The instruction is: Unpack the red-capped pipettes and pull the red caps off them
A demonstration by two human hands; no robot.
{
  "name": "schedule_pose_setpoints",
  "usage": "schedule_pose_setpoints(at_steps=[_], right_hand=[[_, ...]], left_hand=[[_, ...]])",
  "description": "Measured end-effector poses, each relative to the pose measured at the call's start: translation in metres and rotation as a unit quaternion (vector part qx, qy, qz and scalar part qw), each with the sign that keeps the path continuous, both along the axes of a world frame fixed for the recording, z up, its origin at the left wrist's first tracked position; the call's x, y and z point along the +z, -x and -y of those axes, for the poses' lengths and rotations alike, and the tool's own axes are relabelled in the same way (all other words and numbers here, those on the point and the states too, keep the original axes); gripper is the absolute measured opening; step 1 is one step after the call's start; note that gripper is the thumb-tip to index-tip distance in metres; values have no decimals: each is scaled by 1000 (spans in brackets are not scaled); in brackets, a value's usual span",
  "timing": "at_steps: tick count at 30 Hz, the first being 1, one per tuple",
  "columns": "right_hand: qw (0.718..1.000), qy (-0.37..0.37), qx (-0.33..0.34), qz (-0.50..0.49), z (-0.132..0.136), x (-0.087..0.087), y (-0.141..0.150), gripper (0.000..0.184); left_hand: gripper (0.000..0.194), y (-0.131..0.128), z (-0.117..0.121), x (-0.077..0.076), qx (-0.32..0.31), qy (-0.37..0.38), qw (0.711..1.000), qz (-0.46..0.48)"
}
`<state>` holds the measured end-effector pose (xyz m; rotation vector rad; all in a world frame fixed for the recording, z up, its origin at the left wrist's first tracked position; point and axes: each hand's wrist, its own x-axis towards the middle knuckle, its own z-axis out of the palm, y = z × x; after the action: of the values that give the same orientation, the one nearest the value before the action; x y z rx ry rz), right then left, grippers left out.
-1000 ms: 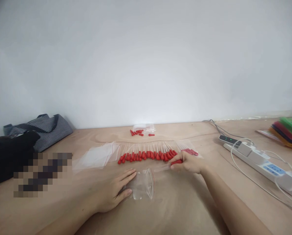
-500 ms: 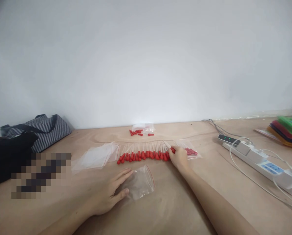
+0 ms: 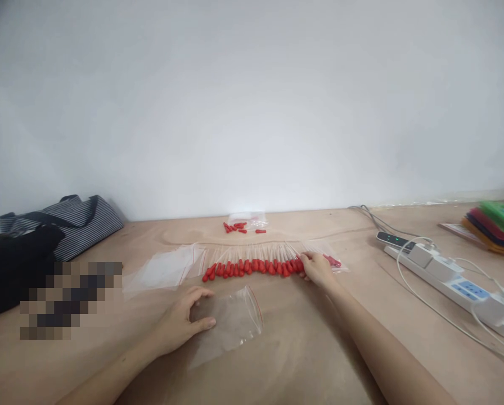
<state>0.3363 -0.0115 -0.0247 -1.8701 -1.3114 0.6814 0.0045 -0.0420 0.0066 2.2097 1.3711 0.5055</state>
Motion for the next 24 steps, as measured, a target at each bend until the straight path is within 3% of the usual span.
schedule_pose_setpoints(at_steps=[3,6,9,16,21,24], right_hand=[[999,7,12,-39,1,-2,-2,37],[998,14,23,-54,3,-4,-2,35],[998,20,28,-49,3,-6,-3,33],[1000,11,17,1,4,-5,-12,31],[999,-19,-18,47,3,-2,-23,28],[996,-32,-44,71,3,-2,-29,27]], left_hand=[[46,3,-1,1,20,75,997,3],[34,5,-2,-1,6,113,993,19],[18,4,-2,-1,0,94,995,21],[29,8,-11,11,30,73,987,142],[45,54,-45,31,195,15,962,190],[52,94,-72,41,219,8,966,136]])
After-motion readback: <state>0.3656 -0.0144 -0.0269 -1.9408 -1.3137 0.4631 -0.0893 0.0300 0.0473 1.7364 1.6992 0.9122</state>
